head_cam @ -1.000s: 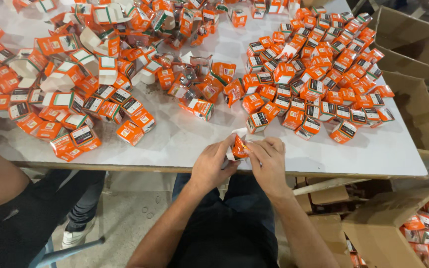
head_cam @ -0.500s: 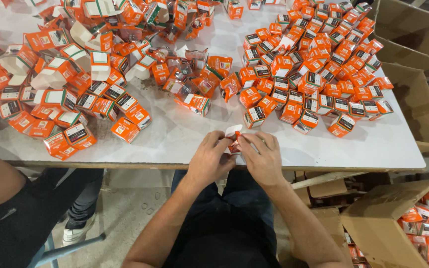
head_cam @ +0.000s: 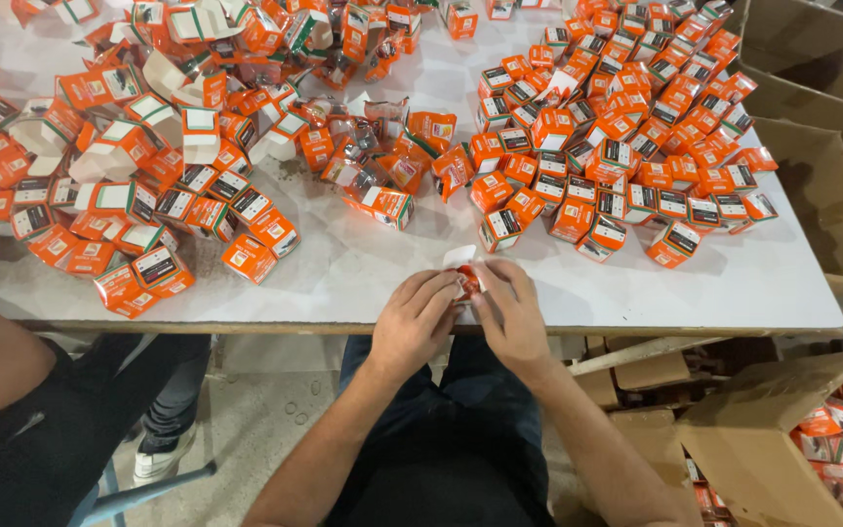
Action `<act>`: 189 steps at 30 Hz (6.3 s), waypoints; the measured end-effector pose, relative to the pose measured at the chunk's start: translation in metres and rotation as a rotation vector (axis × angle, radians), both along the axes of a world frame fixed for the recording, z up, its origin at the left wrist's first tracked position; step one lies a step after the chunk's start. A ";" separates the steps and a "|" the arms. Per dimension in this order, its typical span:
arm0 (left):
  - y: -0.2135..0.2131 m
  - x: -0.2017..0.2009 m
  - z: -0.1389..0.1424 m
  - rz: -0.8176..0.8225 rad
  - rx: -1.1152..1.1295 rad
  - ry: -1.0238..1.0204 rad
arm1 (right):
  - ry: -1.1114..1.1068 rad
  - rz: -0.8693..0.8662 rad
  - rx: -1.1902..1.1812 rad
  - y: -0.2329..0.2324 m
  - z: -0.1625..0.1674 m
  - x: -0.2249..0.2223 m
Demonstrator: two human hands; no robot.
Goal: The person picks up small orange product boxes from a large pile on the table, opens and folds each box, and places the folded boxes into a cardboard box beside the table, repeating this cycle continuously throughout the clip.
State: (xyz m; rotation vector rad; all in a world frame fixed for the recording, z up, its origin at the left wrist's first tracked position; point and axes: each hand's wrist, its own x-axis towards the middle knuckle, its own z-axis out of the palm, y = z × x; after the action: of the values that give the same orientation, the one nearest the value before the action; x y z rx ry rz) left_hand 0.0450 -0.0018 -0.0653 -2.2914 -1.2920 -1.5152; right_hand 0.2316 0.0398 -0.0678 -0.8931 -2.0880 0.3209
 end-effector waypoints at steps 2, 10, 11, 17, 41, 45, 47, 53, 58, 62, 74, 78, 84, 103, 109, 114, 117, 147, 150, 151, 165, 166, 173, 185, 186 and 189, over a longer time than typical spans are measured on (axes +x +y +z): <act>0.000 0.000 -0.002 -0.014 0.009 -0.014 | 0.161 -0.062 -0.083 -0.002 -0.007 -0.001; -0.003 0.002 -0.009 0.004 -0.217 -0.204 | 0.157 0.069 -0.074 0.007 -0.022 0.001; -0.003 0.001 -0.009 -0.029 -0.206 -0.210 | 0.194 0.072 -0.145 0.009 -0.023 -0.001; -0.005 -0.002 -0.008 -0.049 -0.228 -0.168 | 0.236 0.126 -0.541 0.020 -0.015 0.006; -0.006 -0.005 -0.001 -0.103 -0.248 -0.164 | 0.132 0.248 -0.076 0.009 -0.007 0.004; -0.007 -0.005 0.010 -0.124 -0.167 -0.043 | 0.038 0.205 0.061 0.001 -0.009 0.008; -0.005 -0.011 0.018 -0.199 -0.156 -0.020 | -0.031 0.129 0.186 -0.005 -0.011 0.010; 0.059 -0.057 0.049 0.072 -0.072 0.000 | -0.274 -0.485 0.356 0.000 0.001 0.041; 0.173 -0.061 0.050 0.212 -0.380 0.018 | -0.006 -0.507 0.282 0.009 0.010 0.038; 0.199 -0.033 0.043 0.197 -0.332 0.134 | 0.189 -0.294 0.163 -0.011 0.007 0.014; -0.007 0.025 0.020 -0.411 -0.407 -0.545 | 0.595 0.319 -0.635 -0.018 -0.003 -0.011; -0.013 0.018 0.016 -0.526 -0.614 -0.812 | 0.543 0.264 -0.588 -0.035 -0.018 -0.013; -0.007 0.006 0.022 -0.289 -0.536 -0.618 | 0.402 0.093 -0.297 -0.042 -0.026 -0.018; 0.087 -0.075 0.035 -0.005 -0.542 -0.219 | 0.657 -0.021 -0.453 -0.027 -0.042 0.013; 0.014 -0.046 0.049 -0.420 -0.268 0.453 | 0.269 -0.070 -0.138 -0.007 -0.002 0.012; 0.001 -0.040 0.054 -0.272 -0.096 0.420 | 0.213 -0.125 -0.131 0.000 0.013 -0.008; -0.013 -0.032 0.042 -0.080 0.019 0.211 | 0.212 -0.129 -0.470 0.004 0.012 -0.006; 0.005 -0.013 -0.004 -0.185 -0.400 -0.289 | -0.477 0.163 0.179 -0.015 0.057 -0.016; 0.007 -0.011 -0.006 -0.160 -0.400 -0.269 | -0.224 0.220 0.183 -0.010 0.057 -0.004; 0.007 -0.011 -0.006 -0.151 -0.373 -0.252 | -0.182 0.213 0.178 -0.007 0.055 -0.002; 0.002 -0.004 -0.001 -0.037 -0.294 -0.137 | -0.177 0.003 0.334 0.007 0.013 -0.005; 0.001 -0.002 -0.003 0.006 -0.269 -0.119 | -0.198 -0.019 0.331 0.001 0.012 -0.005; -0.007 -0.008 -0.005 -0.030 -0.089 -0.182 | -0.220 -0.031 0.157 -0.012 0.010 -0.009; -0.003 -0.008 0.001 -0.083 -0.061 -0.031 | 0.142 0.007 -0.088 -0.013 -0.008 0.005; -0.003 -0.008 0.000 -0.084 -0.071 -0.039 | 0.114 0.038 -0.080 -0.009 -0.006 0.004; -0.004 -0.007 -0.003 -0.076 -0.081 -0.081 | -0.029 0.058 -0.026 -0.001 -0.005 0.000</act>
State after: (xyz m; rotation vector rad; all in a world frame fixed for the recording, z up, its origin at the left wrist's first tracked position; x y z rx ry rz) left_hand 0.0380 -0.0056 -0.0682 -2.3773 -1.3239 -1.6246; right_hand 0.2316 0.0388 -0.0731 -0.8586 -2.1440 0.3680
